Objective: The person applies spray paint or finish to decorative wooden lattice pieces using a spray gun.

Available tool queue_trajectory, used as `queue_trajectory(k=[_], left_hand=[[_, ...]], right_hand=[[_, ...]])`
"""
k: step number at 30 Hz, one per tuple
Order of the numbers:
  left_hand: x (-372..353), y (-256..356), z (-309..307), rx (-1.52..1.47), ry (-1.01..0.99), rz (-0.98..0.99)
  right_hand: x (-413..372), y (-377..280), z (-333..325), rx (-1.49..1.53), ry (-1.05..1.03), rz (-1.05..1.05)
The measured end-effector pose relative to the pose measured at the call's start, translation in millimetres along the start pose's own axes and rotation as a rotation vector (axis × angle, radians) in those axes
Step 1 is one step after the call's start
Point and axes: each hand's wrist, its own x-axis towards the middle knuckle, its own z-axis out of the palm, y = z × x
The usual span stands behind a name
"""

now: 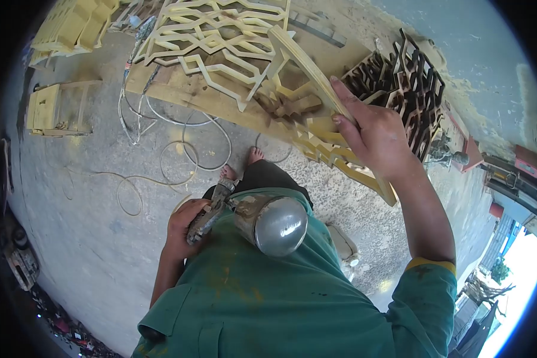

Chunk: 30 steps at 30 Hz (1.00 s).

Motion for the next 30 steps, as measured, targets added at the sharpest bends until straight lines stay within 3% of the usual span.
queue_trajectory(k=[7, 10, 16, 20, 24, 30], left_hand=[[42.5, 18.7, 14.6, 0.004, 0.022, 0.009], [59.5, 10.1, 31.4, 0.047, 0.029, 0.043], [82.3, 10.1, 67.7, 0.058, -0.027, -0.126], [84.7, -2.8, 77.7, 0.034, -0.074, -0.222], [87.0, 1.2, 87.0, 0.025, -0.044, -0.253], [88.3, -1.3, 94.8, 0.072, 0.029, -0.255]], right_hand=[[8.7, 30.4, -11.6, 0.117, -0.02, 0.197], [16.5, 40.4, -10.8, 0.207, -0.006, 0.182], [29.2, 42.4, -6.0, 0.289, 0.089, 0.152], [31.8, 42.1, -11.1, 0.342, -0.006, 0.245], [27.8, 47.9, -2.6, 0.603, 0.034, 0.277], [18.9, 51.8, 5.0, 0.543, 0.096, 0.256]])
